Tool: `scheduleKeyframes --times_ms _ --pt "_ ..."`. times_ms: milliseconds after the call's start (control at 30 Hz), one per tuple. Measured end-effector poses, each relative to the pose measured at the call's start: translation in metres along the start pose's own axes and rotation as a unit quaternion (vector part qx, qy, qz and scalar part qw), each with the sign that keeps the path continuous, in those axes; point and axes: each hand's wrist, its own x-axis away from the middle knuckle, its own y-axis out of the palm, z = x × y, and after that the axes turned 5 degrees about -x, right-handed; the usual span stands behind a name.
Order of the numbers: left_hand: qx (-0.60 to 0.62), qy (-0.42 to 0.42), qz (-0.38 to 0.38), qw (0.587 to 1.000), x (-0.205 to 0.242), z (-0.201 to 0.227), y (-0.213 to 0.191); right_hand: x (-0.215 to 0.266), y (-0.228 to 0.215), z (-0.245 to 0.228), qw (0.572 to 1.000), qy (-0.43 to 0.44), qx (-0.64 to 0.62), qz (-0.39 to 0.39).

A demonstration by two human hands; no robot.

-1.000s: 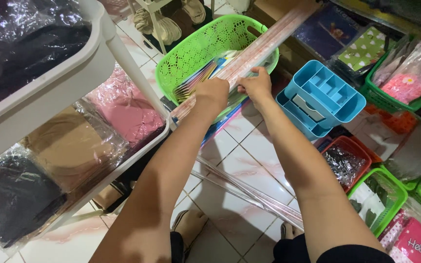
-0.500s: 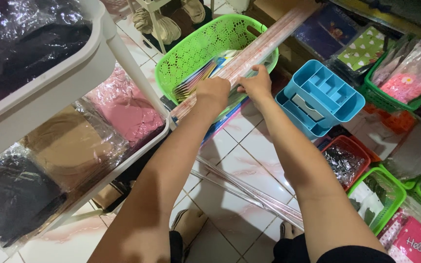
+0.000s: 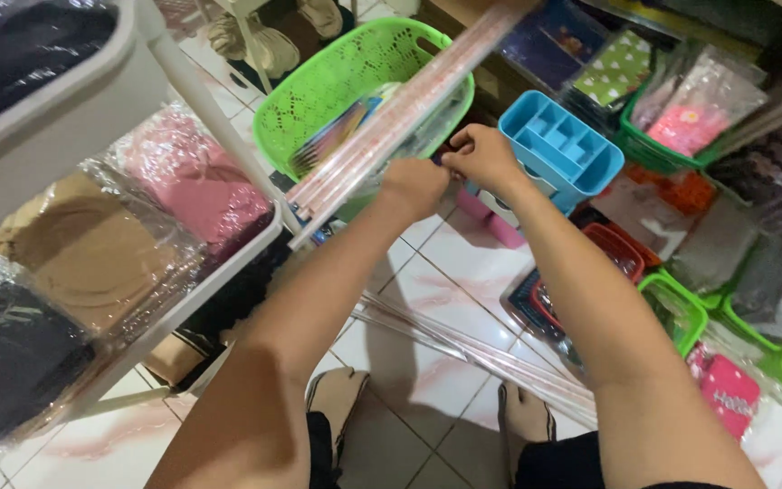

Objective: The person sits on the floor and repeatedly picks up long, thin poles from a green basket. They insert the poles into a blue plastic organizer, then remove them and place them back into the basket. Finally, they pick up and fold a blue cloth.

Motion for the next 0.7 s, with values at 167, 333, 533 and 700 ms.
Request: scheduleKeyframes --times_ms 167,333,533,700 --pt "-0.042 0.098 -0.060 0.992 0.009 0.047 0.017 0.054 -0.036 0.020 0.986 -0.035 0.164 0.003" --pt "-0.098 0.191 -0.054 0.975 0.001 0.096 0.045 0.094 -0.064 0.042 0.944 -0.049 0.322 -0.042" --pt "-0.212 0.258 -0.156 0.930 0.006 0.147 0.083 0.142 -0.063 0.045 0.897 -0.003 0.418 -0.145" --pt "-0.167 0.282 -0.190 0.926 0.027 0.156 0.199 0.164 -0.038 0.124 0.882 0.028 0.414 -0.223"
